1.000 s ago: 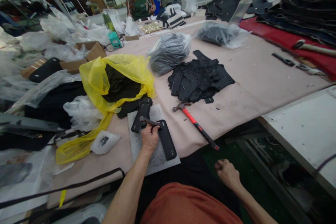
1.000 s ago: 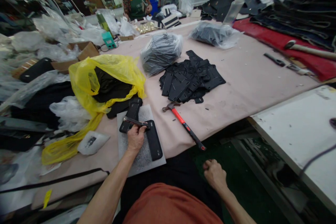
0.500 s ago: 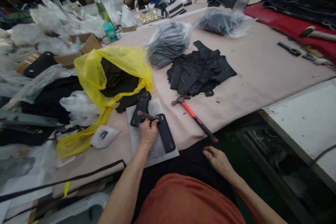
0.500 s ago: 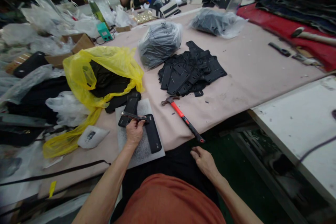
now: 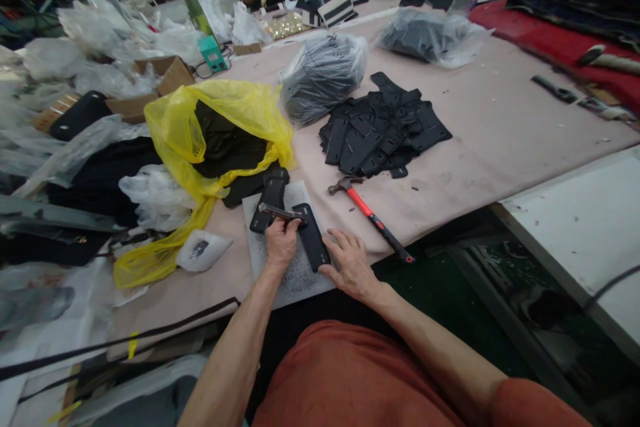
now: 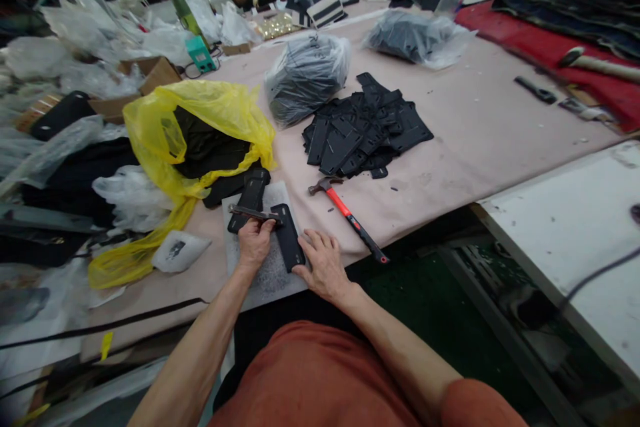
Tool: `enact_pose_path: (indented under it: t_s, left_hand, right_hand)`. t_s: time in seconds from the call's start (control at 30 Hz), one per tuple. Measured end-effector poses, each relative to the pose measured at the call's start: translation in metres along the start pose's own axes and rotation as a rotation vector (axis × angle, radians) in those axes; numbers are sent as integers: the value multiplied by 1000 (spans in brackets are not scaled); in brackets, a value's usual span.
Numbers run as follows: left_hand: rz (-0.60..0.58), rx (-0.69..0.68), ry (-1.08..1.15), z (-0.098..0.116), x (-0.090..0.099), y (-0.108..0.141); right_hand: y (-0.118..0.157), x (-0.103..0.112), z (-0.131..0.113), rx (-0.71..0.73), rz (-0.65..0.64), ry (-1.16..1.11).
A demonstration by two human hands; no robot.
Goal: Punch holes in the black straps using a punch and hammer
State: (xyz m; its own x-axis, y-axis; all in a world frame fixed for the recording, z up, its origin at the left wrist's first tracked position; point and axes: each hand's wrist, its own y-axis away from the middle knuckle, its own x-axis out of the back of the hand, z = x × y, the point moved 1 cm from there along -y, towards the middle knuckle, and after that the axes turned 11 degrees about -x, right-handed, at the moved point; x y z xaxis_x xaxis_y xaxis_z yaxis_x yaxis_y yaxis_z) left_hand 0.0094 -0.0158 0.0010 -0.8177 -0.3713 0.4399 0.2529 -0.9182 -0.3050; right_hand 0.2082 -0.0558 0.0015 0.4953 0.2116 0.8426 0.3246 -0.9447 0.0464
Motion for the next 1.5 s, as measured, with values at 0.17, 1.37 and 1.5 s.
enact_pose_path:
  t_s: [0.17, 1.37, 1.5]
  left_hand:
    - [-40, -39, 91, 8, 8, 9]
    - [-247, -354, -275, -6, -16, 24]
    - [-220, -392, -277, -6, -19, 26]
  right_hand:
    - [-29, -6, -9, -41, 92, 32]
    - [-47, -1, -2, -13, 37, -88]
    - [-52, 33, 16, -105, 160, 21]
